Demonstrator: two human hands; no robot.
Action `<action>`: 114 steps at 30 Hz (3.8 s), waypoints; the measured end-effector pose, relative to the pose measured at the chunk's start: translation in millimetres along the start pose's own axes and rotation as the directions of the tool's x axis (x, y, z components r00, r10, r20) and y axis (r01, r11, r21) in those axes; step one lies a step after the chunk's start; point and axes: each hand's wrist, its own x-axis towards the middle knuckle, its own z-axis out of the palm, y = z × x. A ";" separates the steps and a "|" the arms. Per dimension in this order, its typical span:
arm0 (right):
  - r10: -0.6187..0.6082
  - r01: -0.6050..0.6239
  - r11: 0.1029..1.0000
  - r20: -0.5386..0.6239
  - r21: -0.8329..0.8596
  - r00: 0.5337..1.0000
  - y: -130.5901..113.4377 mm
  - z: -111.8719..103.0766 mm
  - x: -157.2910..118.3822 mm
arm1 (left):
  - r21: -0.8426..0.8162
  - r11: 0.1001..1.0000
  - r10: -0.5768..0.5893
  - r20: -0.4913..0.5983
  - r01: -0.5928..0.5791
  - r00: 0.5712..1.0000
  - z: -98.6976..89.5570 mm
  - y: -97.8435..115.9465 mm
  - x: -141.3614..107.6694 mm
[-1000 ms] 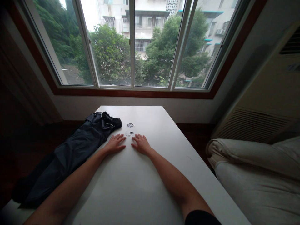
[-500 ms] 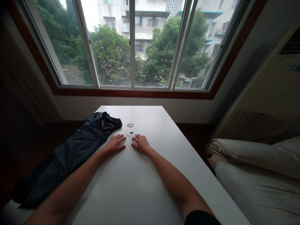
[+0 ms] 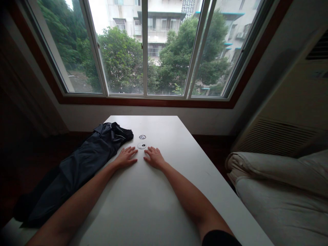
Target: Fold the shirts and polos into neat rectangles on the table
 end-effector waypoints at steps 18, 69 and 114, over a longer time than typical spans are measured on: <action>0.008 -0.008 1.000 0.010 0.005 1.000 0.8 0.6 0.4 | -0.005 1.000 -0.008 0.004 0.008 1.000 0.6 0.2 0.4; 0.013 -0.013 1.000 0.004 -0.002 1.000 -1.5 -1.1 -0.8 | -0.017 1.000 -0.018 0.006 0.018 1.000 -2.2 3.1 -0.3; 0.000 0.000 1.000 -0.004 0.006 1.000 -0.4 -0.3 -0.3 | -0.013 1.000 -0.004 -0.003 0.004 1.000 0.4 0.4 -0.1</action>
